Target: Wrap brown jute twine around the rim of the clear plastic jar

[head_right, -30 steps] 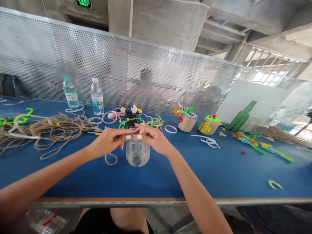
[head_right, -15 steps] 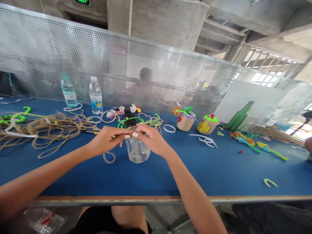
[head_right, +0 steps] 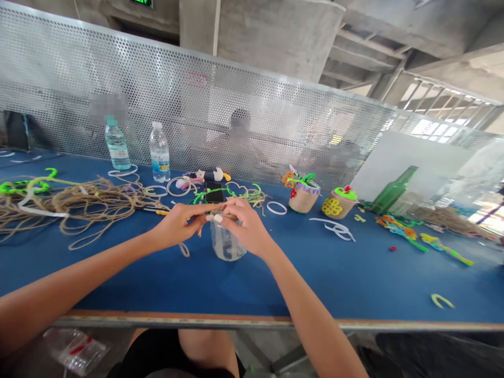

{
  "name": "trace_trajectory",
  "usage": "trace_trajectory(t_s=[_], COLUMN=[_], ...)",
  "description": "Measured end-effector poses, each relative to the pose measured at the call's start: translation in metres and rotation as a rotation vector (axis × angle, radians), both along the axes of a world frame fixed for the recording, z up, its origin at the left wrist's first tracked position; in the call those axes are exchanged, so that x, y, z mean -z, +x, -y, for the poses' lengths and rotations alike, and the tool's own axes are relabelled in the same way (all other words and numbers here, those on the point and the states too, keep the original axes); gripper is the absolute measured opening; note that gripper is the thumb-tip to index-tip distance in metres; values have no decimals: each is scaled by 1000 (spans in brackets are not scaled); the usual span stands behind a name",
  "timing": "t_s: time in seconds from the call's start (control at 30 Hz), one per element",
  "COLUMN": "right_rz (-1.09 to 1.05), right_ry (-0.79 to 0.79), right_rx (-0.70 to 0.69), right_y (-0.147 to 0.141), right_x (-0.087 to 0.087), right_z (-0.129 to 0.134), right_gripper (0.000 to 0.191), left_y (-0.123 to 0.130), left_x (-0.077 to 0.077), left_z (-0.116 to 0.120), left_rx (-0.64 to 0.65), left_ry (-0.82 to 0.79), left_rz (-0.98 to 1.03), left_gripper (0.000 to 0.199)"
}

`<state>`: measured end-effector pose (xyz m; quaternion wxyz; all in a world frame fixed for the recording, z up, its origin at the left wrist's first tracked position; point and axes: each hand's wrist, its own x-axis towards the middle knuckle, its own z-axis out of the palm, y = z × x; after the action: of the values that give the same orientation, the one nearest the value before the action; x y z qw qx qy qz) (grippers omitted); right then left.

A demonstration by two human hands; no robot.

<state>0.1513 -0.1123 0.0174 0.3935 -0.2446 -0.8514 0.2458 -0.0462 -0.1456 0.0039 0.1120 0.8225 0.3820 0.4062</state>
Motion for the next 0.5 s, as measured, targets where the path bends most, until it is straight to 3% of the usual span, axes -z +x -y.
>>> trace_trajectory(t_s=[0.1,0.2,0.5], right_rz=[-5,-29,-62], right_ry=[-39,-67,-131], right_rx=[-17,-23,-92], right_y=[5,12,16], right_x=[-1,0,2], right_z=[-9,-19,-25], right_gripper=[40,46,45], left_y=[0,0,8], left_x=[0,0,6], left_z=[3,4,-1], left_rx=[-27,-85,-201], left_ry=[18,47,97], left_rz=[-6,-18,-46], left_gripper=[31,17,9])
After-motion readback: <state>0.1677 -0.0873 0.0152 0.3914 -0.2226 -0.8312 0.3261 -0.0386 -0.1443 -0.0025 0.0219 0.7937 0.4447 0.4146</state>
